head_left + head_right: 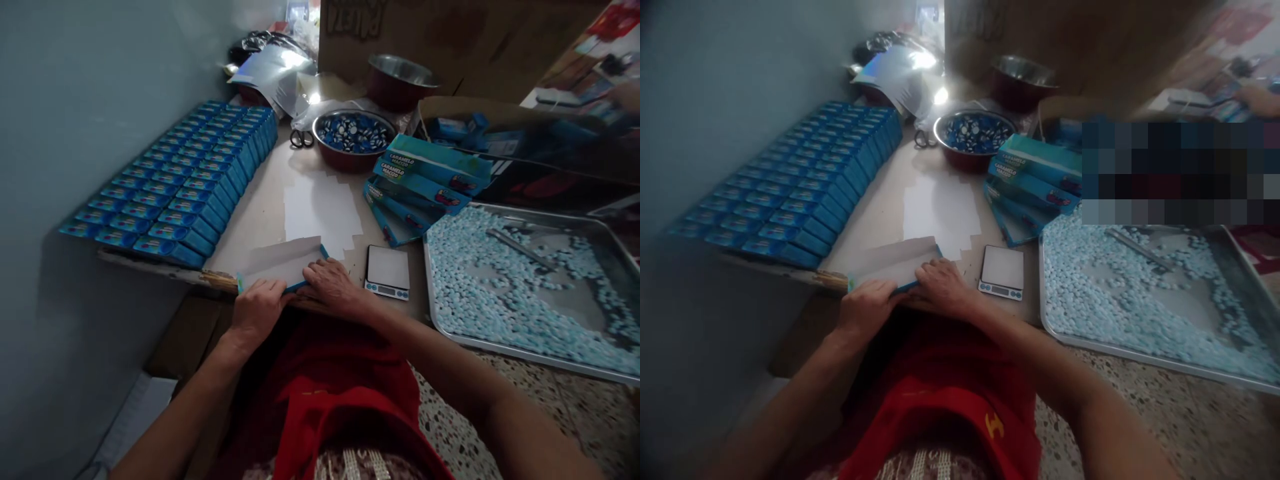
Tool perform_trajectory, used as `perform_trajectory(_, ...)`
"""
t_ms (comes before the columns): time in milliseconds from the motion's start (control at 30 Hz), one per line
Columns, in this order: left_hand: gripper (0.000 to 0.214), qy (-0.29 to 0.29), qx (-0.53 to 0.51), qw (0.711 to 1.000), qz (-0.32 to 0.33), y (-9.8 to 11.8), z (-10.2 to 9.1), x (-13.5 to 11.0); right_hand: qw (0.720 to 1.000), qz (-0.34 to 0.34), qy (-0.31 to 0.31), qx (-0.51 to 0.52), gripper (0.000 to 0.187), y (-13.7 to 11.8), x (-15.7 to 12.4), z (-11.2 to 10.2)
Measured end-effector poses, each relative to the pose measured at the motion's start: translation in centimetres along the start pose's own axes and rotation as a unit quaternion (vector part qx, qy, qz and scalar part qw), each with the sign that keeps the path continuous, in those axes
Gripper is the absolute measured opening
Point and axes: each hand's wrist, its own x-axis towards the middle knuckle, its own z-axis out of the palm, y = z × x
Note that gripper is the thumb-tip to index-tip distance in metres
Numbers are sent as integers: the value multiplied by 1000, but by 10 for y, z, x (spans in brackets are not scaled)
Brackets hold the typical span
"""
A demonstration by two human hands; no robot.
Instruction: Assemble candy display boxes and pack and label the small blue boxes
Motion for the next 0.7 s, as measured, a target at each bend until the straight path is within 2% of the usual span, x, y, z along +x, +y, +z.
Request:
perform_trajectory(100,20,-13,-43,997,60,-14,-3,6,997,23,-64,46,38,-4,0,-11)
perform_trajectory(200,10,-49,-78,982,166,-35,-9,16,978,10,-120,169,32,-1,-10,-46)
perform_trajectory(233,11,-55,-83,975,200,-43,-12,21,968,-13,-116,221,30,3,-14,-61)
perform_trajectory(300,13,-55,-97,961,254,-56,-18,34,956,-62,-66,277,29,15,-20,-90)
perform_trajectory(333,13,-57,-110,953,277,-61,-22,42,960,-81,-31,266,32,22,-20,-102)
perform_trajectory(400,14,-73,-143,935,316,-68,-32,63,978,-100,18,181,40,37,-16,-115)
perform_trajectory(500,21,-123,-165,913,352,-71,-48,101,989,-135,4,52,36,54,-5,-108)
perform_trajectory(567,25,-123,-150,923,333,-73,-58,124,991,-132,1,2,25,58,-2,-92)
perform_trajectory(633,33,-70,-126,949,281,-74,-69,135,996,-69,40,-37,18,55,-3,-74)
perform_trajectory(700,40,16,-113,972,204,-68,-78,130,994,9,86,-60,16,44,-6,-56)
